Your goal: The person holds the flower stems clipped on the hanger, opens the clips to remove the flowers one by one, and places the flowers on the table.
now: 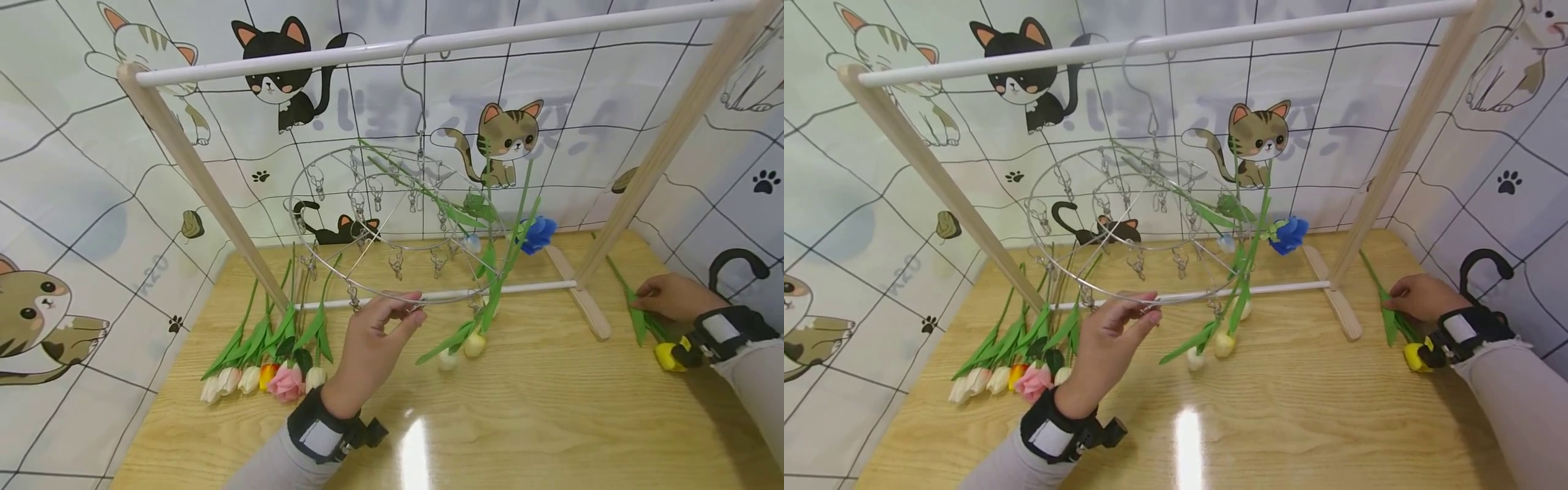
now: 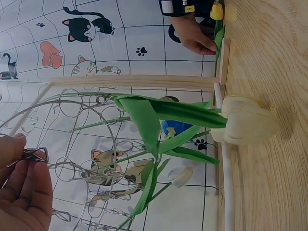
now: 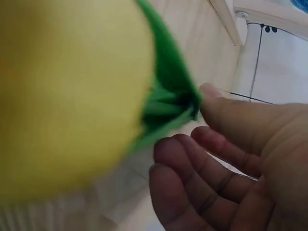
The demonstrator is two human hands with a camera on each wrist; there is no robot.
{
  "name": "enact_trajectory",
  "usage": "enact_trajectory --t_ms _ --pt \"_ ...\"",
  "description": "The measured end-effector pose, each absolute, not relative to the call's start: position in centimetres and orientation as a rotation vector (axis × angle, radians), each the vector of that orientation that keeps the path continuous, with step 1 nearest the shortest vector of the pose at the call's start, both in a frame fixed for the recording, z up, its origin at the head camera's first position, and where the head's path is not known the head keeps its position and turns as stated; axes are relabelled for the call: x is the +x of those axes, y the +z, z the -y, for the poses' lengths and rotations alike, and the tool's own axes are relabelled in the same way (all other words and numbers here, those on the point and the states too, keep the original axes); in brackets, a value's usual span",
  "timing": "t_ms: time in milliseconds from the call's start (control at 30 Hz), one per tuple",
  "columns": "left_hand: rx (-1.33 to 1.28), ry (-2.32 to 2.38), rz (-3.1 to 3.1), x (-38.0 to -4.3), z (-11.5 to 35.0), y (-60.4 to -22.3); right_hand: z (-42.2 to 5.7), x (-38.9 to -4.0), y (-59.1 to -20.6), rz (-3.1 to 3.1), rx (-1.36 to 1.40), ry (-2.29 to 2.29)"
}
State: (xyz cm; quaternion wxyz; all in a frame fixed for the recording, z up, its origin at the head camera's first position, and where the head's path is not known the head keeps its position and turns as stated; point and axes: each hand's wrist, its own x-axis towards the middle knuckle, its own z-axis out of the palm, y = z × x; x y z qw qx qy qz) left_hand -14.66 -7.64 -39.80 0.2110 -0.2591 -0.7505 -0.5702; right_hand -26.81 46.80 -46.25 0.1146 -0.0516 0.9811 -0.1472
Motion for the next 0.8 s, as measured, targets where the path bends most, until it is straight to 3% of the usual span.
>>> enact_trajectory --t_ms 233,467,800 --pt "-0.716 -1.582 2.078 -14.7 7.7 -39.8 -44.5 -24.8 -41.4 -2.926 -0.162 -0.321" --pt "-0.708 -1.593 2.089 -14.6 7.8 -39.6 -37.9 -21.9 -36.4 -2.964 -0.275 -0.441" --pt "-0.708 -1.598 2.089 -14.6 7.9 -39.5 -27.1 -17.3 -37.6 -2.893 -0.796 -0.870"
